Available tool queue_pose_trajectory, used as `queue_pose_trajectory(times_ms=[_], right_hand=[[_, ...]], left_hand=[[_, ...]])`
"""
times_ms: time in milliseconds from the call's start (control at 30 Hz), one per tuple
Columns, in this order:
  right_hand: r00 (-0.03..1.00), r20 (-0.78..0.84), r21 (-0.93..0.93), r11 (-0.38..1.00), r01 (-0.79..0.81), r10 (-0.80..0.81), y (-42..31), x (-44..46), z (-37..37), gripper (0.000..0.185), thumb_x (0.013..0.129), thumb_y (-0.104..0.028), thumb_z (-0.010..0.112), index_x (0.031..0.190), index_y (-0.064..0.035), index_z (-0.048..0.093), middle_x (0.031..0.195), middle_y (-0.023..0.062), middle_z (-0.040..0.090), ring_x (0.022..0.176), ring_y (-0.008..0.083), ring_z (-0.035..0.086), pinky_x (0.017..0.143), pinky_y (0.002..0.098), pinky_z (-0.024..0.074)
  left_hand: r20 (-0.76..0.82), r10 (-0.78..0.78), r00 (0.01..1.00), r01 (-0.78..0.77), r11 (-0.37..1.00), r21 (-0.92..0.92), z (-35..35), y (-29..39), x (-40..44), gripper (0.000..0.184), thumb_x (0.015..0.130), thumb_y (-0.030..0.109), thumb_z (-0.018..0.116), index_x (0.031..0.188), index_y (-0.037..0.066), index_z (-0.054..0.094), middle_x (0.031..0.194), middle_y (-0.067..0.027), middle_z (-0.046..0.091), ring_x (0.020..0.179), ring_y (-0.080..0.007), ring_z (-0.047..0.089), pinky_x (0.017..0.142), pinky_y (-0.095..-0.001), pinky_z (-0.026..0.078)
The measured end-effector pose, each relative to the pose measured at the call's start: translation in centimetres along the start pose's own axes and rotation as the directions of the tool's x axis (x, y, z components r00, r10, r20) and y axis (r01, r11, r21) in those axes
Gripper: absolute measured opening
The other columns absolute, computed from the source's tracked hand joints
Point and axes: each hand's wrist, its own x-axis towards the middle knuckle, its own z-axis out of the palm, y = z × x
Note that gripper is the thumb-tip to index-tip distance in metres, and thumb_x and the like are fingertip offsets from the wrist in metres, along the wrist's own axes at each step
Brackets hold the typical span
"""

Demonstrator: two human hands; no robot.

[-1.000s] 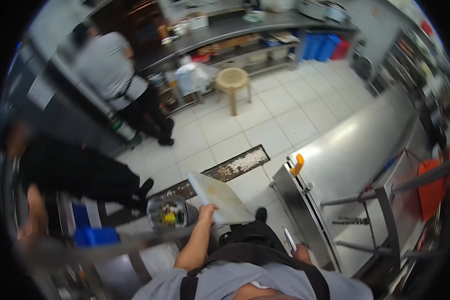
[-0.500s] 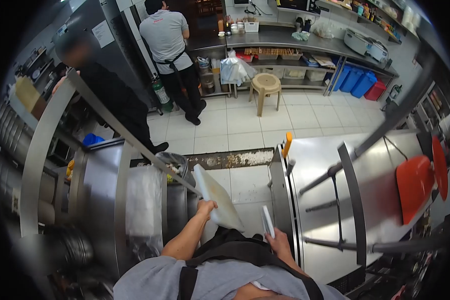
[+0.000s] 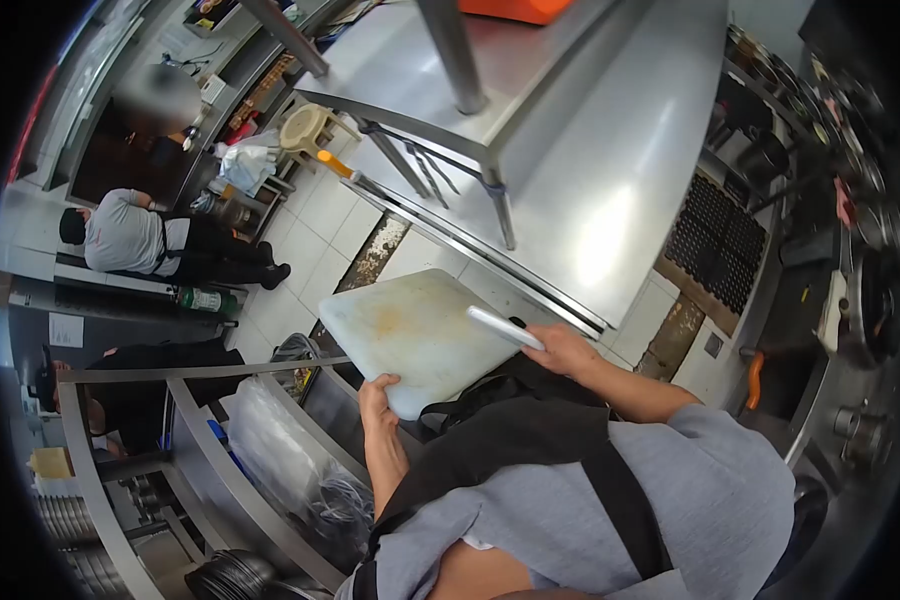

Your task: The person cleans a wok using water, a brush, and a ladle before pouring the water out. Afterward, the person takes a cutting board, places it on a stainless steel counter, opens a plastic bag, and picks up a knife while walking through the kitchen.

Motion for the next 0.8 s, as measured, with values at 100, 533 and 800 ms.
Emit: queue_pose_trajectory(times_ms=[100,533,800], right_hand=[[0.979,-0.152,-0.058,0.987,-0.148,0.137,2.2,-5.8,0.3,0.022,0.077,-0.022,0.057,0.089,-0.0043,0.057,0.078,0.0218,0.059,0.077,0.0395,0.056,0.069,0.0448,0.0449],[0.632,-0.106,-0.309,0.578,-0.755,0.768,21.4,-32.1,1.0,0.024,0.069,-0.014,0.057,0.088,0.0012,0.06,0.087,0.0226,0.061,0.085,0.039,0.058,0.079,0.0446,0.0456],[0.817,-0.144,-0.234,0.783,-0.577,0.559,24.4,-28.8,-1.0,0.032,0.068,-0.02,0.06,0.093,-0.0009,0.06,0.094,0.0227,0.06,0.091,0.0388,0.056,0.083,0.0431,0.0433]], left_hand=[[0.047,0.042,0.998,-0.042,0.999,-0.009,-0.1,-2.0,-2.3,0.043,0.059,-0.004,0.054,0.102,-0.008,0.053,0.093,-0.0172,0.059,0.083,-0.0309,0.058,0.075,-0.04,0.049],[-0.034,0.11,0.993,-0.113,0.991,-0.067,0.6,-7.1,-17.1,0.041,0.061,-0.004,0.053,0.101,-0.013,0.051,0.091,-0.0199,0.057,0.078,-0.0301,0.059,0.071,-0.0378,0.05],[0.035,0.289,0.957,-0.291,0.949,0.119,9.0,-7.5,-22.7,0.035,0.06,-0.002,0.054,0.094,-0.01,0.054,0.083,-0.0157,0.059,0.072,-0.0255,0.058,0.067,-0.0331,0.047]])
